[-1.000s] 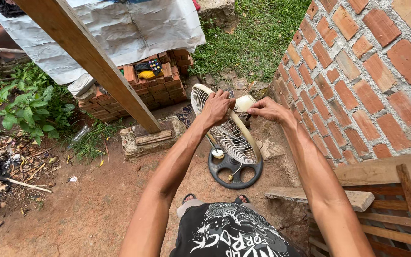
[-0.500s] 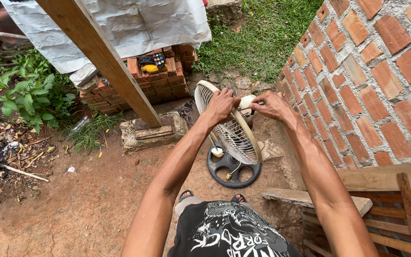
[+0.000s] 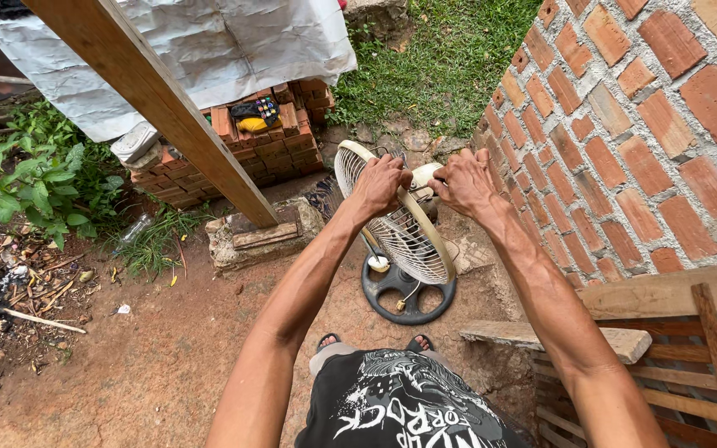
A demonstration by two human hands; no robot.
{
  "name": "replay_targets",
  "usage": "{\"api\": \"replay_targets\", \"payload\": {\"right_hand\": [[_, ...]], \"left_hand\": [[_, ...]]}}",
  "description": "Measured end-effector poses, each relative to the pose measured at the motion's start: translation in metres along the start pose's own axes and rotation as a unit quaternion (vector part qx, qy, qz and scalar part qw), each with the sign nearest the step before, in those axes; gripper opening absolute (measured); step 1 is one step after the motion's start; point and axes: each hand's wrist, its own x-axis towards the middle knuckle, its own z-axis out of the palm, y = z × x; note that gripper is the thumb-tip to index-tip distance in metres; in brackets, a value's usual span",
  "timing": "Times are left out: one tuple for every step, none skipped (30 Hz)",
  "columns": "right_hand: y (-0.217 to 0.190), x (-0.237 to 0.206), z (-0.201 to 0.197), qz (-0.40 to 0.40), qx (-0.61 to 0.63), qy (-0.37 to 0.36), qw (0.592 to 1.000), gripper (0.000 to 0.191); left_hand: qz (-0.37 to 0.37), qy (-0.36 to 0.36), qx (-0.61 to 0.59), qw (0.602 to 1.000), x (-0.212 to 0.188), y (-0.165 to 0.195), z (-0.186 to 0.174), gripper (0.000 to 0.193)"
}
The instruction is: The person works on a pedestal fan standing on dirt ground beside a brick wall. They unscrew and loosen the front grille fasteners by hand with a small tool, work around the grille rim, then lift the grille guard off the fan head and hold it up.
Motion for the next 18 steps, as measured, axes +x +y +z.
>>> {"api": "replay_targets", "payload": {"right_hand": [[-0.001,-0.002,0.001,-0.005,-0.014,0.006,1.0,0.035],[-0.002,-0.003,0.002,-0.011,-0.027,0.012,1.0,0.035],[-0.002,-0.005,0.002,-0.017,-0.04,0.018,0.999,0.036],[-0.003,-0.006,0.002,-0.02,-0.048,0.026,0.998,0.036],[-0.003,-0.008,0.002,-0.022,-0.056,0.034,0.998,0.036],[-0.004,-0.01,0.001,-0.023,-0.064,0.041,0.997,0.036],[-0.006,-0.011,0.001,-0.021,-0.075,0.039,0.996,0.036],[-0.007,-0.013,0.0,-0.02,-0.086,0.039,0.995,0.036],[-0.009,-0.014,0.0,-0.018,-0.097,0.037,0.994,0.036],[-0.01,-0.016,-0.001,-0.019,-0.101,0.041,0.994,0.036],[-0.012,-0.017,-0.001,-0.02,-0.106,0.047,0.993,0.037],[-0.013,-0.017,-0.001,-0.022,-0.111,0.053,0.992,0.037],[-0.013,-0.017,-0.001,-0.02,-0.116,0.049,0.992,0.037],[-0.014,-0.017,-0.001,-0.019,-0.12,0.043,0.992,0.038],[-0.015,-0.017,-0.001,-0.018,-0.126,0.038,0.991,0.038],[-0.015,-0.017,-0.001,-0.021,-0.137,0.048,0.989,0.038],[-0.016,-0.017,0.0,-0.023,-0.146,0.057,0.987,0.038],[-0.018,-0.018,0.001,-0.026,-0.155,0.066,0.985,0.038]], "left_hand": [[0.003,0.007,0.004,1.0,0.0,-0.001,0.002,0.022],[0.004,0.012,0.008,1.0,-0.001,-0.001,0.003,0.021],[0.007,0.019,0.013,1.0,-0.001,-0.001,0.004,0.021],[0.005,0.021,0.014,1.0,-0.001,0.0,0.005,0.019],[0.005,0.022,0.015,1.0,-0.001,0.0,0.006,0.018],[0.005,0.024,0.015,1.0,-0.001,0.001,0.006,0.016],[0.0,0.014,0.016,1.0,-0.001,0.002,0.007,0.016],[-0.004,0.006,0.018,1.0,0.0,0.003,0.007,0.015],[-0.009,-0.004,0.02,1.0,0.0,0.004,0.007,0.015],[-0.007,-0.001,0.014,1.0,0.0,0.004,0.006,0.014],[-0.005,0.002,0.009,1.0,0.0,0.004,0.006,0.013],[-0.003,0.007,0.004,1.0,0.001,0.004,0.006,0.012],[-0.002,0.007,0.009,1.0,0.001,0.004,0.006,0.012],[-0.002,0.006,0.013,1.0,0.001,0.004,0.006,0.013],[-0.002,0.006,0.016,1.0,0.002,0.003,0.006,0.014],[-0.003,0.007,0.012,1.0,0.002,0.003,0.007,0.015],[-0.004,0.007,0.008,1.0,0.002,0.002,0.007,0.016],[-0.005,0.007,0.003,1.0,0.002,0.002,0.008,0.018]]}}
